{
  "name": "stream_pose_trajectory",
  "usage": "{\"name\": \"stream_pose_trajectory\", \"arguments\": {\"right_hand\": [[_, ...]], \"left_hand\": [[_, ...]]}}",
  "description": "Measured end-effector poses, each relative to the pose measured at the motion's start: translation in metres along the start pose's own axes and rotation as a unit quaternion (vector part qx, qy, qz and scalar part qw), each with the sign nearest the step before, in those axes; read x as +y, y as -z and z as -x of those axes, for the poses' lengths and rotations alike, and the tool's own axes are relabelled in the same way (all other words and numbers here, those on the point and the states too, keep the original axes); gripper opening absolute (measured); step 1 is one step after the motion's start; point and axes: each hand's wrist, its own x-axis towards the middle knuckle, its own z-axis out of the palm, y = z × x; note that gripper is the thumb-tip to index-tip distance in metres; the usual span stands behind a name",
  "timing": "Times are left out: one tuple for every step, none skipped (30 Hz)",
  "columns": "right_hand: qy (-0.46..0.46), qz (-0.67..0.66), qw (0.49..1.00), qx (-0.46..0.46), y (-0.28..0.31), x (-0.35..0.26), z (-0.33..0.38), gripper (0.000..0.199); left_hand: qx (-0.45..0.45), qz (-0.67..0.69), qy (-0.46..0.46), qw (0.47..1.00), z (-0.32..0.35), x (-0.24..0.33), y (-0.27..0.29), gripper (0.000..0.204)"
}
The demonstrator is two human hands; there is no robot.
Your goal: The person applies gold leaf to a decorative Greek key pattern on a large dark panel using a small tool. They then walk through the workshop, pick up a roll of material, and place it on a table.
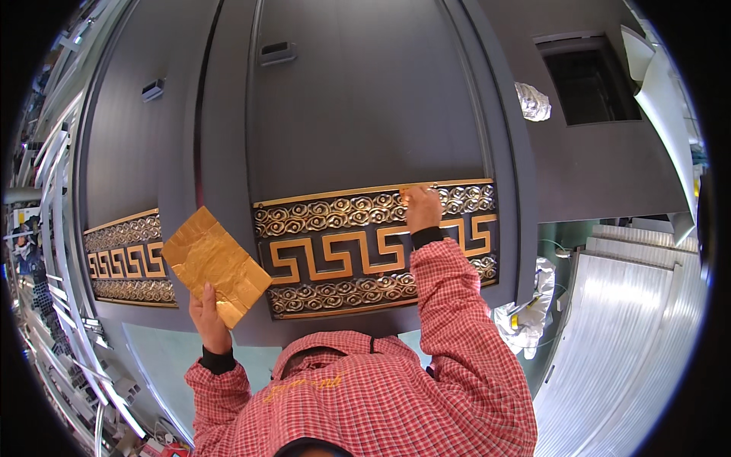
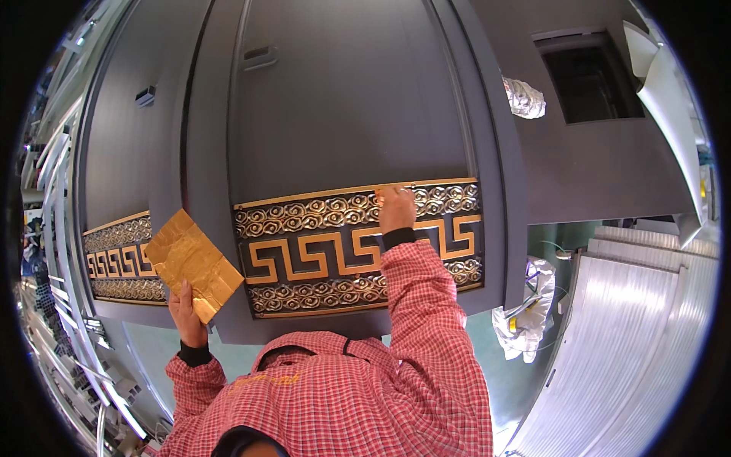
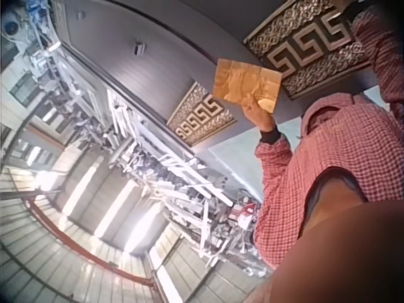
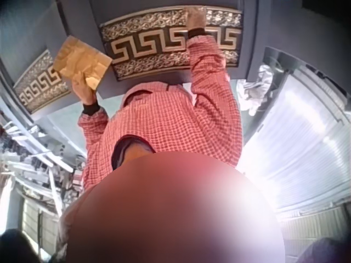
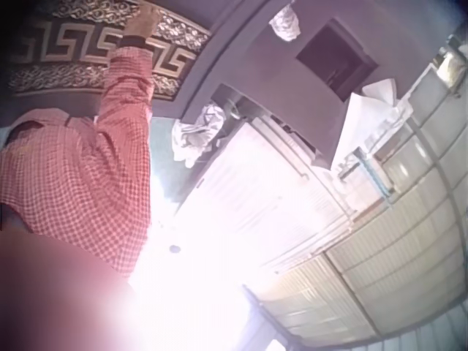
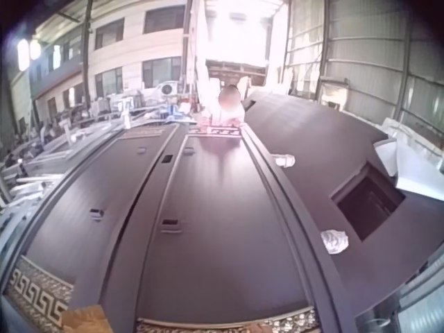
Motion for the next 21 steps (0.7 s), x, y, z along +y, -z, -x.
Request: {"name": "stream_pose_trajectory", "arguments": {"right_hand": [[0.006,0.005,1.0,0.005,-0.003,-0.002,0.002,0.02],[-0.007,0.03,0.998,-0.045,-0.012,-0.013,0.007,0.017],[-0.02,0.053,0.994,-0.095,-0.023,-0.032,0.012,0.014],[0.042,0.015,0.996,-0.071,-0.029,-0.049,0.015,0.014],[0.103,-0.025,0.993,-0.046,-0.032,-0.063,0.017,0.015],[0.103,-0.057,0.992,-0.042,-0.031,-0.066,0.016,0.022],[0.093,-0.058,0.994,-0.031,-0.032,-0.055,0.015,0.022],[0.083,-0.058,0.995,-0.02,-0.032,-0.035,0.015,0.023],[0.076,-0.059,0.995,-0.01,-0.027,-0.017,0.014,0.023],[-0.021,-0.062,0.998,-0.019,-0.001,-0.014,0.007,0.02],[-0.047,-0.024,0.998,-0.035,-0.001,0.018,0.006,0.025],[-0.043,-0.047,0.998,-0.012,0.016,0.032,0.002,0.024],[-0.083,-0.03,0.996,-0.031,0.023,0.037,-0.001,0.022],[-0.078,-0.019,0.996,-0.047,0.02,0.03,0.001,0.021],[-0.078,-0.007,0.995,-0.06,0.02,0.015,0.003,0.021],[-0.033,-0.031,0.999,-0.003,-0.011,0.02,0.015,0.02],[0.034,-0.009,0.999,-0.016,-0.018,-0.002,0.018,0.018],[0.074,-0.007,0.995,-0.073,-0.012,-0.027,0.021,0.017],[0.101,-0.082,0.991,-0.03,-0.017,-0.028,0.025,0.015],[0.077,-0.091,0.992,-0.036,-0.012,-0.021,0.025,0.018],[0.057,-0.1,0.992,-0.043,-0.004,-0.009,0.024,0.021]], "left_hand": [[-0.003,0.002,0.002,1.0,-0.001,0.0,-0.003,0.033],[-0.006,0.003,0.004,1.0,-0.001,0.0,-0.006,0.033],[-0.011,0.003,0.003,1.0,-0.002,0.0,-0.011,0.034],[-0.014,0.001,0.003,1.0,-0.002,0.0,-0.014,0.034],[-0.016,-0.001,0.002,1.0,-0.001,0.0,-0.017,0.034],[-0.019,-0.005,0.0,1.0,-0.001,0.002,-0.02,0.034],[-0.022,-0.01,-0.003,1.0,0.0,0.005,-0.023,0.034],[-0.026,-0.015,-0.006,1.0,0.0,0.007,-0.026,0.034],[-0.021,-0.011,-0.005,1.0,0.001,0.007,-0.028,0.034],[-0.013,-0.004,-0.005,1.0,0.002,0.004,-0.025,0.034],[-0.012,0.001,-0.005,1.0,0.002,0.004,-0.026,0.034],[-0.01,-0.003,-0.007,1.0,0.002,0.002,-0.025,0.034],[-0.008,-0.006,-0.009,1.0,0.002,0.0,-0.025,0.034],[-0.005,-0.009,-0.011,1.0,0.003,-0.002,-0.024,0.034],[-0.01,-0.009,-0.008,1.0,0.002,-0.002,-0.028,0.034],[-0.023,-0.011,-0.006,1.0,-0.001,0.0,-0.035,0.034],[-0.023,-0.014,-0.004,1.0,0.0,0.001,-0.038,0.034],[-0.025,-0.014,-0.004,1.0,0.0,0.002,-0.04,0.034],[-0.028,-0.014,-0.004,1.0,0.001,0.003,-0.042,0.034],[-0.031,-0.015,-0.004,0.999,0.001,0.004,-0.045,0.034],[-0.028,-0.015,-0.004,0.999,0.002,0.003,-0.043,0.034]]}}
